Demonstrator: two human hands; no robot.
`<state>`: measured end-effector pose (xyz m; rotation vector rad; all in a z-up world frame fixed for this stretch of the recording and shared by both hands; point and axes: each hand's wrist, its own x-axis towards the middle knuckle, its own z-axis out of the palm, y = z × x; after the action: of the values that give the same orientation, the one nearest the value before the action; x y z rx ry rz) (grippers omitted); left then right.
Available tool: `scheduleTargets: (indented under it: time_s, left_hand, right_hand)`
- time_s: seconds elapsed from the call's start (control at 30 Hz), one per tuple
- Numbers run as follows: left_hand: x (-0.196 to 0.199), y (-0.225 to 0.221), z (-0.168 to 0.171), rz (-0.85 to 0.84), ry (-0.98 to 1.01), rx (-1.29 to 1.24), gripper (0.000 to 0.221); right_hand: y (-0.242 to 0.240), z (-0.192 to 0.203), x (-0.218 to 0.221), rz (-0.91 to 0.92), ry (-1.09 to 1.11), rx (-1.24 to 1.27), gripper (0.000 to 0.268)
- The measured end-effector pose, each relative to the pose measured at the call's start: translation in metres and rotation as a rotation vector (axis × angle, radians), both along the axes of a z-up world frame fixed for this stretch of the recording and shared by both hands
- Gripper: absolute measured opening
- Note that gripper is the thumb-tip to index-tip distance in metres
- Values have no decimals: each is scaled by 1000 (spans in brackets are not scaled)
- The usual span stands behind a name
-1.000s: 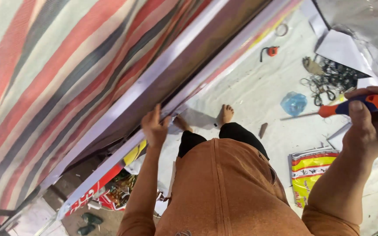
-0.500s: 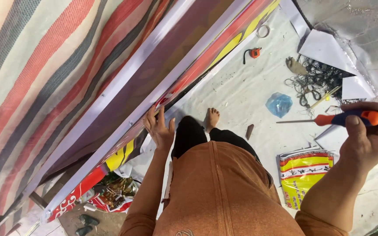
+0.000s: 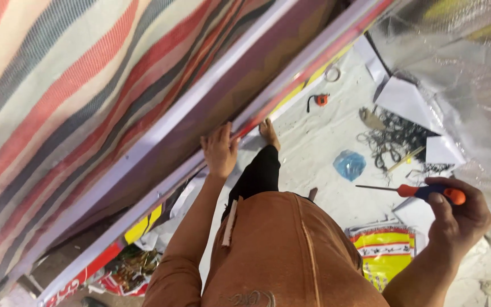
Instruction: Smoothing and securing a banner into its frame by tucking the edges with a screwdriver.
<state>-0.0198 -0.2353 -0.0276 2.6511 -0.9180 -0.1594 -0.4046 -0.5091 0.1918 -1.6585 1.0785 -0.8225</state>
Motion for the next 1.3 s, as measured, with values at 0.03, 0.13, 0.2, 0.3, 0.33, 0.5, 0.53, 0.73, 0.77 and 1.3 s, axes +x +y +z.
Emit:
scheduleTargets:
  time_s: [0.03,0.13,0.2,0.3,0.33,0.5,0.53,0.73,0.77,1.3]
  left_hand:
    - [9,-10,-7,1,-2,-4,53]
    - [24,-41,-19,-35,-22,-20,46]
    - [37,-62,-18,42,374,50,61]
    - [51,-91,-30,61,513,-28,68]
    - [59,-106,-26,56,515,-30,68]
    - [71,-167,8,-31,811,92,66]
    - [70,-175,8,-31,810,94,66]
    - [52,-185,-23,6,761,50,39]
    - [50,-185,-23,43,798,60,36]
    - [33,-178,-45,271,952,-64,26]
  right_hand:
    - [-11,-4,5,1,-2,-4,25]
    - [-53,-10,2,-144,-26,27,22]
    - [-92,-19,-12,-296,-284,149,23]
    - [-147,-15,-24,-241,-390,306,59]
    - [-162,-41,-49,-245,-389,301,59]
    - [-171,-47,0,257,-565,552,87]
    - [-168,-42,39,255,-566,553,87]
    - [-192,-53,188,753,-134,419,16]
    - [-200,-49,207,813,-28,288,7]
    - [-242,-211,371,1577,1039,-678,27]
